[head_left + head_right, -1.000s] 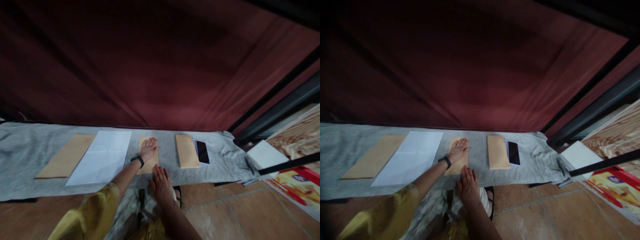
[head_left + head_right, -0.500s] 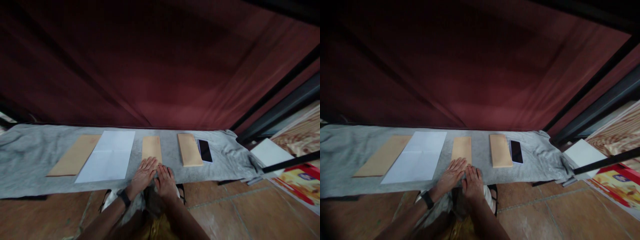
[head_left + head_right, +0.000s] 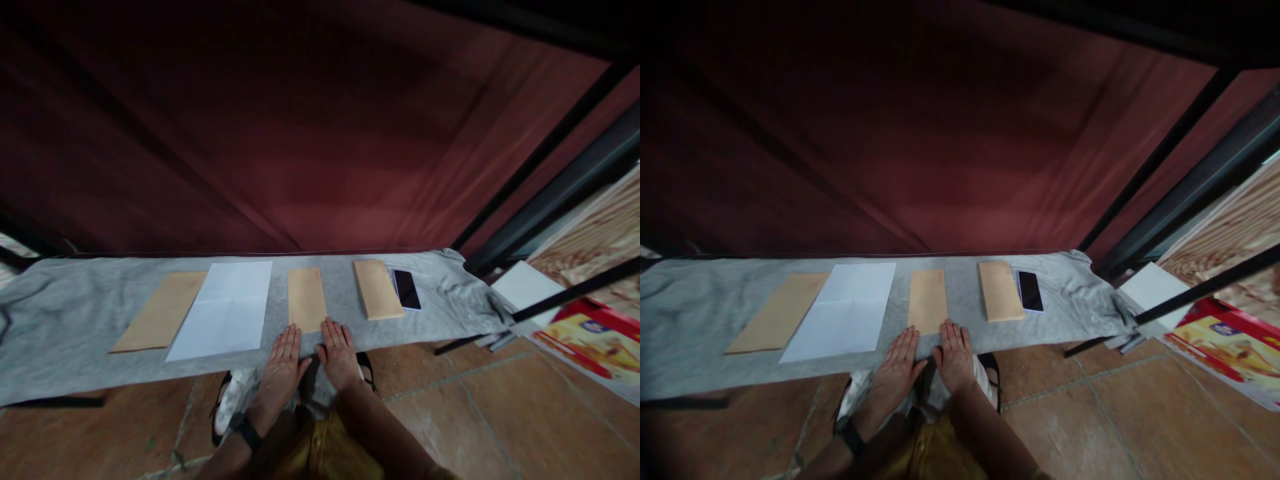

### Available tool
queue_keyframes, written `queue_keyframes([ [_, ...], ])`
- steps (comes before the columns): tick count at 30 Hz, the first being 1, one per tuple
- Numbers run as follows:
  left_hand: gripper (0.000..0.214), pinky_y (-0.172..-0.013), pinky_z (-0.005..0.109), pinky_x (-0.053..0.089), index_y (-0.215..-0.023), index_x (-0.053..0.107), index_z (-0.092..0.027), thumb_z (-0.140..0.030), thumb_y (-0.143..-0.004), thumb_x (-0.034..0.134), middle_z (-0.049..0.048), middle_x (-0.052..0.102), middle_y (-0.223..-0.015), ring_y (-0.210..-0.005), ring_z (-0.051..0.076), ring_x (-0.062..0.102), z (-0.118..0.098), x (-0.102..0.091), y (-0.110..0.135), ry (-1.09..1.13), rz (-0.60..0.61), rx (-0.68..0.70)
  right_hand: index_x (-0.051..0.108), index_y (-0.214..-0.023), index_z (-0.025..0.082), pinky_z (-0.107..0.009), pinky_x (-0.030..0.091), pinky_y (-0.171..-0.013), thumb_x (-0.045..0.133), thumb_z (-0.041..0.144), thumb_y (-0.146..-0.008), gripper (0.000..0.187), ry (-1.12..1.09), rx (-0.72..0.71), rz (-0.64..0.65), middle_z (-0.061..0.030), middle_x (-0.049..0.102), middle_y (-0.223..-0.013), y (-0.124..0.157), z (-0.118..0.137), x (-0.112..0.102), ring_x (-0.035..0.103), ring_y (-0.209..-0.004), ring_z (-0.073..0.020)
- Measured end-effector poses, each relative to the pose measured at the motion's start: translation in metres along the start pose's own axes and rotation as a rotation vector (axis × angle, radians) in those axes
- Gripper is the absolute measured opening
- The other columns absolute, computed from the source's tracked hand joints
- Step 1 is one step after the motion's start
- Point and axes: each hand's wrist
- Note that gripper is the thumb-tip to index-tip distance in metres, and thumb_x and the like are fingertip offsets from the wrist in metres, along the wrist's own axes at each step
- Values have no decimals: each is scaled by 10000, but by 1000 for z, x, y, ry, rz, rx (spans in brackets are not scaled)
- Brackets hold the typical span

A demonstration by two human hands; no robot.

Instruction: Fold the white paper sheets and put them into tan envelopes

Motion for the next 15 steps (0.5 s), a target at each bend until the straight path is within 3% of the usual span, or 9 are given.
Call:
queue_keyframes([
  [5, 662, -1189, 497, 391, -1438, 524, -7, -493, -1016, 370, 250, 495, -1523, -1437, 341, 467, 2, 2, 1, 2, -6, -25, 507, -1490, 160, -460, 342, -1179, 470, 314, -1033, 484, -43, 75, 9, -127, 547, -1512, -9, 3, -12, 505, -1387, -259],
  [9, 638, -1119, 495, 453, -1356, 617, -45, -502, -1019, 326, 242, 586, -1442, -1347, 353, 563, 9, -1, -10, -8, 18, -17, 671, -1272, 207, -421, 492, -1011, 501, 268, -1003, 324, -104, 276, 77, -120, 708, -1268, -40, 8, -22, 660, -1153, -268],
  [12, 597, -1076, 489, 479, -1300, 662, -76, -458, -1019, 301, 232, 630, -1393, -1311, 339, 592, 13, -3, -18, -24, 12, 8, 676, -1215, 129, -399, 552, -877, 582, 214, -920, 322, -197, 437, 118, -177, 715, -1163, -65, 11, -19, 701, -1029, -291],
  [15, 552, -1058, 502, 484, -1257, 691, -104, -403, -1002, 303, 219, 648, -1374, -1306, 336, 590, 17, -3, -20, -26, -3, 49, 710, -1039, 67, -378, 572, -713, 604, 152, -848, 234, -251, 499, 69, -204, 726, -1029, -84, 8, -13, 725, -852, -294],
])
Point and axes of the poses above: each hand's wrist, its own y-axis away from the middle knuckle, its own x-axis out of the palm, z = x × y
